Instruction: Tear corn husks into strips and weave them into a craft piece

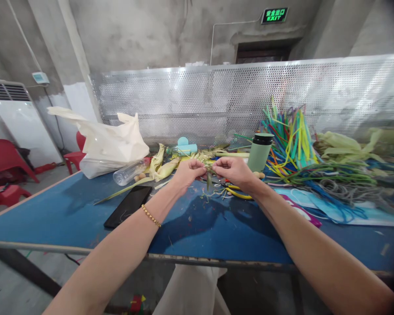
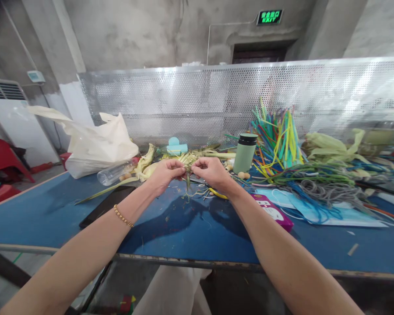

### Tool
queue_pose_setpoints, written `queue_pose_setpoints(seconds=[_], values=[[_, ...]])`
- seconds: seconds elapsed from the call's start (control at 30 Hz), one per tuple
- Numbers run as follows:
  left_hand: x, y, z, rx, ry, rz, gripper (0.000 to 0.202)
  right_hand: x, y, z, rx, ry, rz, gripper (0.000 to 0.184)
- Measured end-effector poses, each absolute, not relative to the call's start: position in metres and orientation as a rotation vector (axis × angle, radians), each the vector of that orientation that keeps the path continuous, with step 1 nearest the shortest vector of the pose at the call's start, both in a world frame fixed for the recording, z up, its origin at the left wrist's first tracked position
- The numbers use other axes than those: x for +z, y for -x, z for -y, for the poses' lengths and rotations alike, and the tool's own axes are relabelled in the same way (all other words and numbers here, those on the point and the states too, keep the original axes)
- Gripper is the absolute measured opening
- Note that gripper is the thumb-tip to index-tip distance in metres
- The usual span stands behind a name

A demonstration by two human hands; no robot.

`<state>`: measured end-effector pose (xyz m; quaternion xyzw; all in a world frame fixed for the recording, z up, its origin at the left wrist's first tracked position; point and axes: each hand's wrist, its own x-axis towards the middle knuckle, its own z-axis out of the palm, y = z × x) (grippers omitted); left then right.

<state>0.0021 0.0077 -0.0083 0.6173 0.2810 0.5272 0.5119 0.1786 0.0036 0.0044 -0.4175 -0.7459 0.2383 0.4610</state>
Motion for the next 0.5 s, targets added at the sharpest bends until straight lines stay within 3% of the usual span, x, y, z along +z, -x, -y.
queue_pose_setpoints(seconds=[0.2,0.33,0.5], values=[[-0.0071,-0.0009,-0.0077,1.239,-1.503,-0.625,0.014,0.0063,-0.1761,0.0004,0.572,1.045,1.817,0.01],[-0.0067,0.0001,-0.0085,1.227,-1.481,-0.595,0.014,0.0053,-0.1794,-0.004,0.566,1.023,1.842,0.015],[-0.0078,0.0021,-0.0106,1.297,-1.352,-0.708,0.015,0.0067,-0.184,-0.0084,0.203,1.058,1.805,0.028]])
